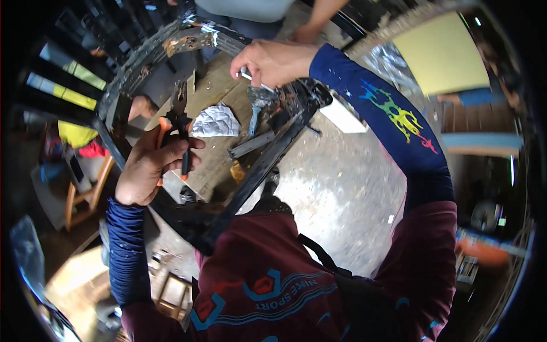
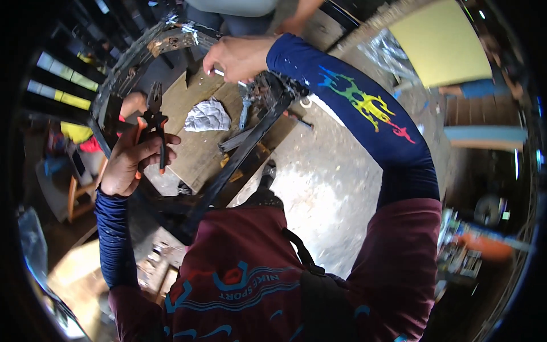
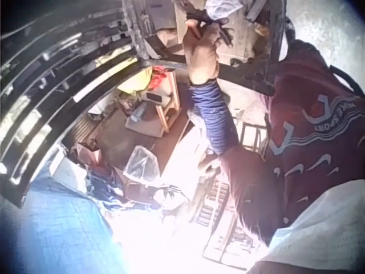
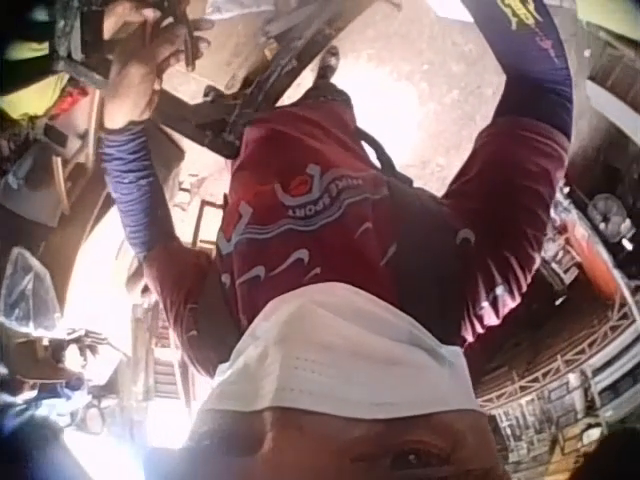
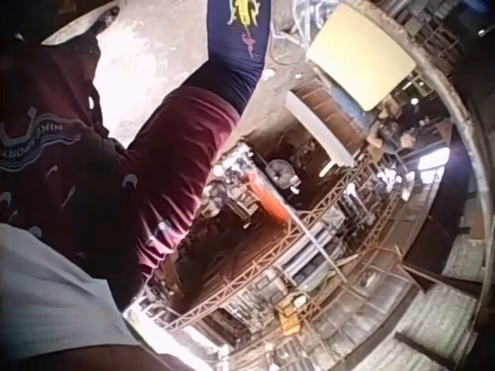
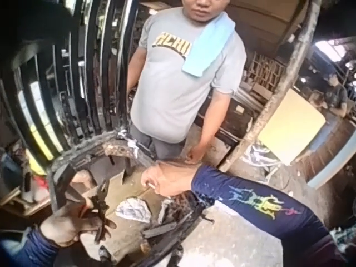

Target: Repairing a wooden chair frame by manipulating screws and cleaning parts.

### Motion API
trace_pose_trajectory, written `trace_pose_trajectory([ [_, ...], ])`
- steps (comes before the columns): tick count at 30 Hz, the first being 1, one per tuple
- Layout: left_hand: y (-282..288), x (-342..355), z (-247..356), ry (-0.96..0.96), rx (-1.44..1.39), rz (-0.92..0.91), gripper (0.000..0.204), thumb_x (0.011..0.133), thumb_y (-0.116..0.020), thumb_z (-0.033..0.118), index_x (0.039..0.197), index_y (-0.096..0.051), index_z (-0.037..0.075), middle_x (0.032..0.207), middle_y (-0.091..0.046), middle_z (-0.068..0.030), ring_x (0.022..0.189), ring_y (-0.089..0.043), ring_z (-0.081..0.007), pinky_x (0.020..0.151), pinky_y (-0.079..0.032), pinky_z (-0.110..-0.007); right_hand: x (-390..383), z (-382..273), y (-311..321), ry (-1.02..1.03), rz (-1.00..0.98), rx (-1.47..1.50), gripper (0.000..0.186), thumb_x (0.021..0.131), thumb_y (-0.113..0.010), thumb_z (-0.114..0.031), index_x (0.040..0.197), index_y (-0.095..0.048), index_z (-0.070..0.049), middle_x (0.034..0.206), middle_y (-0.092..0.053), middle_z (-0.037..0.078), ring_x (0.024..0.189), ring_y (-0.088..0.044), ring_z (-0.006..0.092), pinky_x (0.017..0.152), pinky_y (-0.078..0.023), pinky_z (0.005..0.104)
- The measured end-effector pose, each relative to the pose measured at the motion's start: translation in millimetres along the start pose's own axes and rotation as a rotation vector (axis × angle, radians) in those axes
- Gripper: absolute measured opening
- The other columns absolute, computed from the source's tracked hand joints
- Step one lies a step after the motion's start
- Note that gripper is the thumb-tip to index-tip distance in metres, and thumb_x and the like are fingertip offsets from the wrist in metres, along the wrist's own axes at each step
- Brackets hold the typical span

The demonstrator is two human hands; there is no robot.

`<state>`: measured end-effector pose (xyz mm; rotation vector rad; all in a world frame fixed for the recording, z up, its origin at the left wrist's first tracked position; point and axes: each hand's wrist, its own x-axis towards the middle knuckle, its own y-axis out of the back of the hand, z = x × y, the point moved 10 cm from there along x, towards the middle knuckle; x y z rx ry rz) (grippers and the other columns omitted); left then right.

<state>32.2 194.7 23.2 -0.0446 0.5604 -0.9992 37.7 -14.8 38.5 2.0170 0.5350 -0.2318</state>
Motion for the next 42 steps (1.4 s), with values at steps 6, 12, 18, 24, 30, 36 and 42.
trace_pose_trajectory([
  [6, -30, -22, -38, -0.016, -0.089, 0.224, 0.04, 0.092, -0.053, -0.001, 0.131, -0.047, -0.005, 0.114, -0.066, -0.0193, 0.095, -0.068, -0.0229, 0.083, -0.055, -0.033, -6, -23, 0, 0.323, 0.065, -0.061, 0.033, 0.082, -0.054, 0.007, 0.113, -0.064, 0.002, 0.072, -0.067, 0.013, 0.07, -0.068, 0.0199, 0.068, -0.053, 0.0345],
  [12, -45, -29, -42, 0.023, -0.011, 0.231, 0.036, 0.092, -0.055, -0.004, 0.127, -0.049, -0.007, 0.113, -0.067, -0.0157, 0.096, -0.068, -0.0214, 0.083, -0.054, -0.032, 5, -10, -19, 0.258, -0.164, -0.141, 0.036, 0.081, -0.063, 0.005, 0.117, -0.065, 0.001, 0.073, -0.066, 0.013, 0.07, -0.067, 0.021, 0.069, -0.054, 0.0355],
  [18, -37, -12, -38, 0.029, 0.044, 0.214, 0.035, 0.093, -0.056, -0.001, 0.127, -0.049, -0.007, 0.11, -0.068, -0.0144, 0.094, -0.068, -0.0204, 0.082, -0.053, -0.031, 1, -3, -25, 0.053, -0.291, -0.115, 0.032, 0.082, -0.066, 0.002, 0.114, -0.066, 0.001, 0.076, -0.066, 0.013, 0.072, -0.066, 0.0213, 0.067, -0.053, 0.0366],
  [24, -30, 4, -32, 0.049, 0.047, 0.126, 0.04, 0.094, -0.058, 0.001, 0.132, -0.047, -0.005, 0.108, -0.067, -0.0124, 0.092, -0.067, -0.0182, 0.077, -0.052, -0.028, 9, -4, -24, 0.221, -0.18, -0.23, 0.031, 0.081, -0.065, 0.003, 0.112, -0.066, 0.004, 0.076, -0.068, 0.012, 0.07, -0.066, 0.0232, 0.071, -0.053, 0.0379],
  [30, -20, 13, -39, 0.07, 0.025, 0.125, 0.029, 0.094, -0.06, 0.003, 0.121, -0.05, -0.003, 0.107, -0.066, -0.0135, 0.092, -0.067, -0.0184, 0.075, -0.052, -0.026, 4, -15, -27, 0.025, -0.299, -0.106, 0.045, 0.081, -0.064, 0.006, 0.125, -0.062, 0.002, 0.085, -0.071, 0.012, 0.068, -0.067, 0.0198, 0.072, -0.054, 0.0361],
  [36, -20, 14, -37, 0.063, 0.036, 0.094, 0.029, 0.095, -0.06, 0.004, 0.12, -0.05, -0.003, 0.107, -0.066, -0.0136, 0.092, -0.067, -0.0184, 0.074, -0.053, -0.026, 11, -12, -38, 0.147, -0.317, -0.146, 0.044, 0.081, -0.065, 0.003, 0.125, -0.065, -0.001, 0.091, -0.071, 0.016, 0.08, -0.068, 0.0224, 0.075, -0.054, 0.0355],
  [42, -10, 18, -38, 0.089, 0.059, 0.082, 0.03, 0.095, -0.061, 0.006, 0.121, -0.05, -0.003, 0.106, -0.066, -0.0123, 0.094, -0.068, -0.0186, 0.077, -0.054, -0.027, 17, -7, -46, 0.139, -0.306, -0.242, 0.039, 0.079, -0.069, -0.002, 0.119, -0.068, -0.002, 0.1, -0.071, 0.019, 0.093, -0.069, 0.03, 0.086, -0.053, 0.039],
])
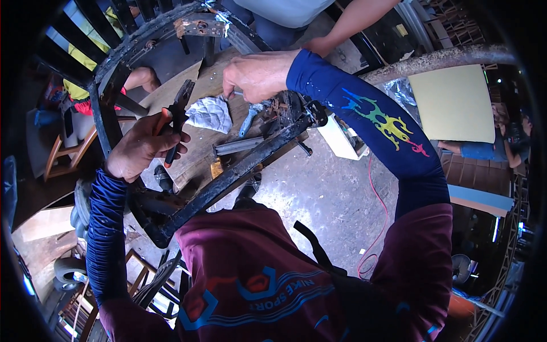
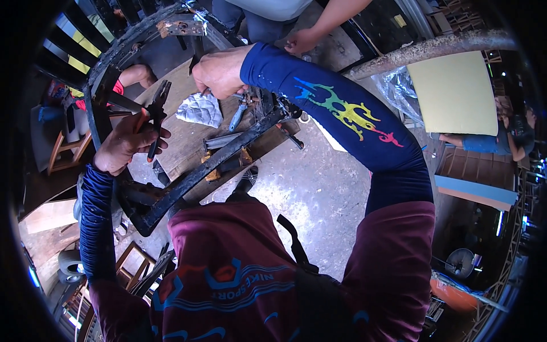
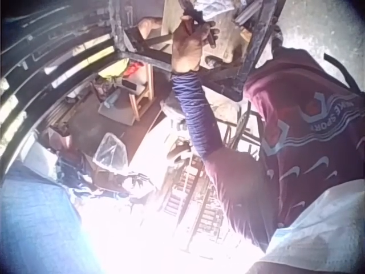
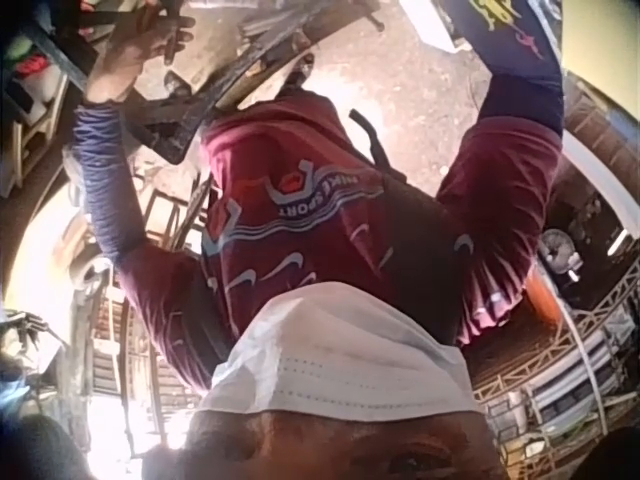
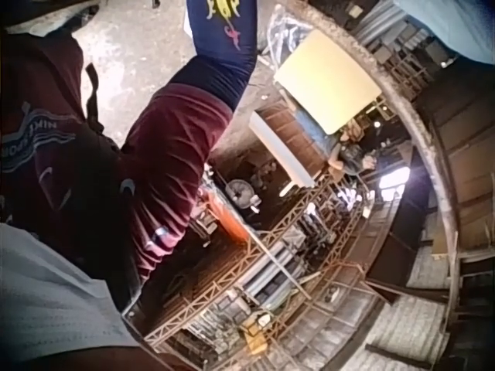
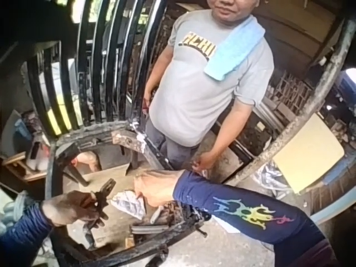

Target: Repairing a wooden chair frame by manipulating screws and cleaning parts.

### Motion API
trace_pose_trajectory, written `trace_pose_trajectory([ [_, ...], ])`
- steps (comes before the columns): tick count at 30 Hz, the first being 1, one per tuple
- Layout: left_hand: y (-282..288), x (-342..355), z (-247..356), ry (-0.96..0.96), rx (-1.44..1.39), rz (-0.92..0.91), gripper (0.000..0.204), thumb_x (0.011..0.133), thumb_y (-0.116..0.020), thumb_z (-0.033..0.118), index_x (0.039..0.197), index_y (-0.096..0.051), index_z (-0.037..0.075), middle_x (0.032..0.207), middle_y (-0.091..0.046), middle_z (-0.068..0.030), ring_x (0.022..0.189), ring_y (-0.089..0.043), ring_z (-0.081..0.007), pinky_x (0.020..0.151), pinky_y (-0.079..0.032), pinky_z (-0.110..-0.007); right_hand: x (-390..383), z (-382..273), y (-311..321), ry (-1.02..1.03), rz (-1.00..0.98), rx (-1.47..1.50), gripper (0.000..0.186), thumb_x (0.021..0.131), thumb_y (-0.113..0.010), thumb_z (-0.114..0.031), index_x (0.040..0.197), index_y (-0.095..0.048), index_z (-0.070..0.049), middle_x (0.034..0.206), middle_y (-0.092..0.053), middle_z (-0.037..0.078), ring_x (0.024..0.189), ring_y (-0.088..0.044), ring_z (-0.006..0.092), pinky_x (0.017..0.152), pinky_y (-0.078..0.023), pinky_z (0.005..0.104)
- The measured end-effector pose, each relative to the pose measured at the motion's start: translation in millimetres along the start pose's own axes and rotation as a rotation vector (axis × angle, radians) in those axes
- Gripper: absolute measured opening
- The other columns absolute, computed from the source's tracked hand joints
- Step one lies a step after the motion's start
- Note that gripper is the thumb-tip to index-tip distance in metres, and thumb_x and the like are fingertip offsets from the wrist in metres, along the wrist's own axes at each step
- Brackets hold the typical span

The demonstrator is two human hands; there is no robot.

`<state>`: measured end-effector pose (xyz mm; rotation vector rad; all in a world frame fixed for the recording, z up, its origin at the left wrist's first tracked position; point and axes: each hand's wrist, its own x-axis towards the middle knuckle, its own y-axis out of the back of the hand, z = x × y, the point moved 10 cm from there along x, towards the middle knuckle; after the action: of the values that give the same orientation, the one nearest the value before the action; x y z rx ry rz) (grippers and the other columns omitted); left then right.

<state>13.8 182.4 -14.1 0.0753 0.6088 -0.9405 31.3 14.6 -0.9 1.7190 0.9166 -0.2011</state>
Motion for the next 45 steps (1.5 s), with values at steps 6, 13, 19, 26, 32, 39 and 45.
trace_pose_trajectory([
  [6, -4, 20, -16, 0.154, 0.017, -0.234, 0.048, 0.091, -0.064, 0.002, 0.135, -0.044, 0.0, 0.121, -0.065, -0.0203, 0.105, -0.068, -0.0307, 0.092, -0.055, -0.04, -5, 9, -2, -0.097, -0.06, -0.008, 0.033, 0.079, -0.071, -0.006, 0.111, -0.069, 0.002, 0.097, -0.072, 0.019, 0.09, -0.07, 0.0286, 0.084, -0.053, 0.0371],
  [13, -2, 53, -8, 0.296, 0.532, -0.54, 0.032, 0.092, -0.062, 0.007, 0.123, -0.053, 0.001, 0.11, -0.068, -0.0109, 0.096, -0.068, -0.019, 0.08, -0.058, -0.034, -28, -5, 9, 0.038, 0.124, 0.136, 0.022, 0.081, -0.072, -0.007, 0.101, -0.073, 0.003, 0.091, -0.072, 0.019, 0.084, -0.07, 0.0286, 0.076, -0.053, 0.0382],
  [19, 6, 77, 18, 0.42, 0.795, -0.474, 0.03, 0.091, -0.065, 0.012, 0.119, -0.063, 0.0, 0.106, -0.071, -0.0068, 0.087, -0.069, -0.0145, 0.073, -0.061, -0.03, -37, 2, 9, 0.022, 0.242, 0.185, 0.02, 0.079, -0.071, -0.005, 0.098, -0.074, 0.003, 0.09, -0.072, 0.02, 0.085, -0.07, 0.0309, 0.079, -0.053, 0.0385],
  [26, 10, 85, 36, 0.472, 1.089, -0.499, 0.024, 0.091, -0.067, 0.011, 0.111, -0.063, -0.002, 0.1, -0.071, -0.0096, 0.089, -0.07, -0.0172, 0.079, -0.061, -0.031, -39, 5, 10, 0.046, 0.286, 0.193, 0.02, 0.078, -0.069, -0.002, 0.096, -0.074, 0.003, 0.093, -0.072, 0.02, 0.086, -0.07, 0.0314, 0.081, -0.054, 0.0391],
  [32, 15, 89, 47, 0.515, 1.172, -0.503, 0.024, 0.089, -0.068, 0.01, 0.107, -0.063, -0.004, 0.101, -0.072, -0.0115, 0.093, -0.072, -0.0212, 0.08, -0.06, -0.031, -46, 1, 12, 0.033, 0.317, 0.144, 0.021, 0.078, -0.069, -0.003, 0.098, -0.074, 0.001, 0.092, -0.072, 0.02, 0.087, -0.071, 0.0304, 0.081, -0.054, 0.0381],
  [39, -10, 94, 48, 0.447, 1.219, -0.622, 0.023, 0.085, -0.071, 0.014, 0.098, -0.066, -0.004, 0.089, -0.072, -0.0104, 0.083, -0.07, -0.0181, 0.079, -0.055, -0.031, -44, 8, 8, 0.037, 0.357, 0.186, 0.02, 0.08, -0.069, -0.004, 0.098, -0.073, 0.003, 0.093, -0.072, 0.02, 0.087, -0.071, 0.0307, 0.082, -0.054, 0.0384],
  [45, -17, 98, 37, 0.522, 1.079, -0.69, 0.022, 0.091, -0.065, 0.009, 0.108, -0.059, -0.004, 0.093, -0.071, -0.0098, 0.091, -0.068, -0.0174, 0.082, -0.058, -0.031, -41, 8, 11, 0.033, 0.342, 0.161, 0.017, 0.081, -0.068, -0.006, 0.094, -0.072, 0.004, 0.087, -0.071, 0.022, 0.083, -0.07, 0.0329, 0.081, -0.053, 0.0402],
])
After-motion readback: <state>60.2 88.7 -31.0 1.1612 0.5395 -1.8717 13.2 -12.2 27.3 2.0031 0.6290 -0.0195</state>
